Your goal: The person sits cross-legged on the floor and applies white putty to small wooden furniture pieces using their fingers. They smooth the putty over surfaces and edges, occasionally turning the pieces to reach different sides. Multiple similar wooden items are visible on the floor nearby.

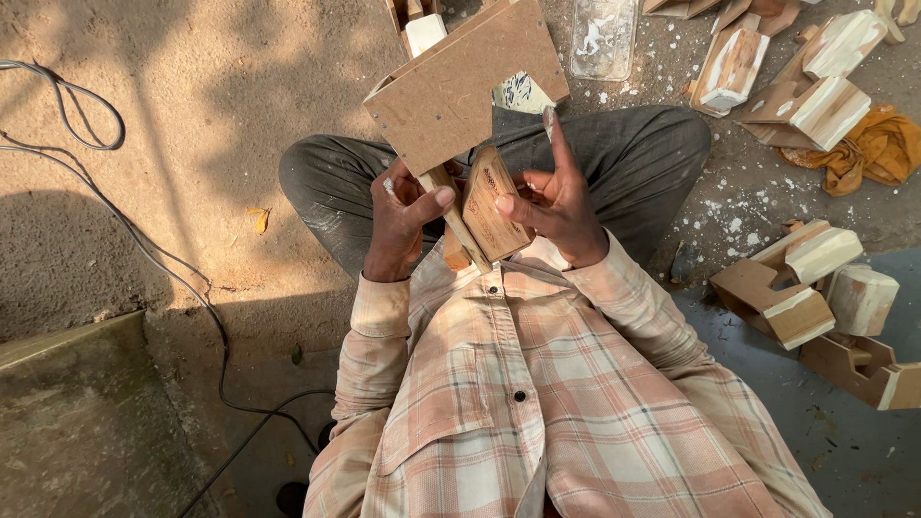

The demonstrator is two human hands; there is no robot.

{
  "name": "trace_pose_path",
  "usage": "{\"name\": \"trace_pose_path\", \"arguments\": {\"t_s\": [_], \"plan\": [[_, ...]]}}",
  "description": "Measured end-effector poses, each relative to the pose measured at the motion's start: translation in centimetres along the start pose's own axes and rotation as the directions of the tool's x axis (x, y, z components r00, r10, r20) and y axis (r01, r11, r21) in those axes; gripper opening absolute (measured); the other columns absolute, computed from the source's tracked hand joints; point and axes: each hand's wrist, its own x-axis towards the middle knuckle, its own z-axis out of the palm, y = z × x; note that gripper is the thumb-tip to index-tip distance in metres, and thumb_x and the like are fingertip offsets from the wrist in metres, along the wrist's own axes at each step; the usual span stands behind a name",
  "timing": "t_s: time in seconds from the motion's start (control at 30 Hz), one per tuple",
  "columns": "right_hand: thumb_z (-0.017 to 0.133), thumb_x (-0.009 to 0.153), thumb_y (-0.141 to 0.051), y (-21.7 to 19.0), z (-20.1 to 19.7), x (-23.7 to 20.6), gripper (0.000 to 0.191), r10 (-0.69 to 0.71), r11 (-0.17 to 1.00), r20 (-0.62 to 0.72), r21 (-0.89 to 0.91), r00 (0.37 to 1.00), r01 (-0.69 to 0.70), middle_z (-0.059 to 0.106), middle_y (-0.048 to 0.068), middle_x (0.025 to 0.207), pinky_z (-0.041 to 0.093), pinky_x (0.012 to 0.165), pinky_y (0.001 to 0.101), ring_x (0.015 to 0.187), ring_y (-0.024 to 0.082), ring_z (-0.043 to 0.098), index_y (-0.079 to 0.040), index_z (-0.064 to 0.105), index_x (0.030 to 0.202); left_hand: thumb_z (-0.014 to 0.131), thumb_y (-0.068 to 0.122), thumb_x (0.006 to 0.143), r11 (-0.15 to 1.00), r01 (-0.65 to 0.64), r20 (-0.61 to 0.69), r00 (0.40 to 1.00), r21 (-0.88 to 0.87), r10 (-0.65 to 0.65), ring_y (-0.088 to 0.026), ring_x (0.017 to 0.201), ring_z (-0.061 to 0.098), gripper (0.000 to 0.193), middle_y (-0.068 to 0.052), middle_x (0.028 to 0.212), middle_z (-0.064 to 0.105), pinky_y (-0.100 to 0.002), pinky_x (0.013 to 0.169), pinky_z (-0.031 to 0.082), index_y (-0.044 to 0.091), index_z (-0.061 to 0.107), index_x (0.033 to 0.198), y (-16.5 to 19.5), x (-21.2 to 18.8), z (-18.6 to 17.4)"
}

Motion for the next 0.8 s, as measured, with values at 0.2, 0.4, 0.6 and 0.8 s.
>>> {"name": "trace_pose_path", "arguments": {"t_s": [0.2, 0.4, 0.6, 0.8], "plan": [[0.076, 0.093, -0.023, 1.0, -1.1, -1.2, 0.120, -0.081, 0.996, 0.139, -0.024, 0.987, 0.085, 0.063, 0.033, 0.135, 0.061, 0.098, 0.0377, 0.116, 0.029, 0.073, -0.006, -0.020, 0.164, 0.087, 0.019, 0.080, 1.000, 0.027, -0.065, 0.998, 0.010, -0.026, -0.021, 0.096, 0.072, 0.054, -0.014, 0.108, 0.073, -0.034, 0.088, 0.061, -0.006, 0.065, 0.123, 0.6, 0.4, -0.4], [0.071, 0.097, -0.014, 1.6, -2.6, -3.4, 0.094, -0.386, 0.887, 0.168, -0.203, 0.907, 0.415, 0.060, 0.020, 0.138, 0.059, 0.091, 0.0346, 0.109, 0.023, 0.070, -0.009, 0.009, 0.167, 0.086, 0.025, 0.083, 0.999, 0.003, -0.022, 1.000, 0.036, -0.002, -0.019, 0.103, 0.073, 0.054, -0.012, 0.110, 0.073, -0.033, 0.096, 0.061, -0.004, 0.068, 0.125, 1.3, 0.4, -0.6], [0.064, 0.097, 0.009, -0.9, -3.1, -2.8, 0.076, -0.531, 0.532, 0.421, -0.510, 0.735, 0.676, 0.052, 0.008, 0.130, 0.053, 0.082, 0.0293, 0.097, 0.015, 0.061, -0.033, 0.045, 0.157, 0.086, 0.024, 0.082, 0.994, 0.084, -0.032, 0.996, 0.063, -0.082, -0.018, 0.097, 0.072, 0.052, -0.012, 0.105, 0.074, -0.033, 0.089, 0.060, -0.003, 0.068, 0.122, 1.6, 0.7, -0.4], [0.070, 0.094, 0.011, -2.7, -2.5, -1.8, 0.079, -0.501, 0.014, 0.583, -0.733, 0.639, 0.680, 0.050, 0.003, 0.123, 0.050, 0.086, 0.0344, 0.099, 0.019, 0.053, -0.036, 0.049, 0.154, 0.085, 0.023, 0.083, 0.993, 0.087, -0.034, 0.996, 0.076, -0.084, -0.018, 0.092, 0.073, 0.048, -0.013, 0.101, 0.075, -0.033, 0.085, 0.063, -0.004, 0.067, 0.119, 1.9, 0.6, 0.0]]}}
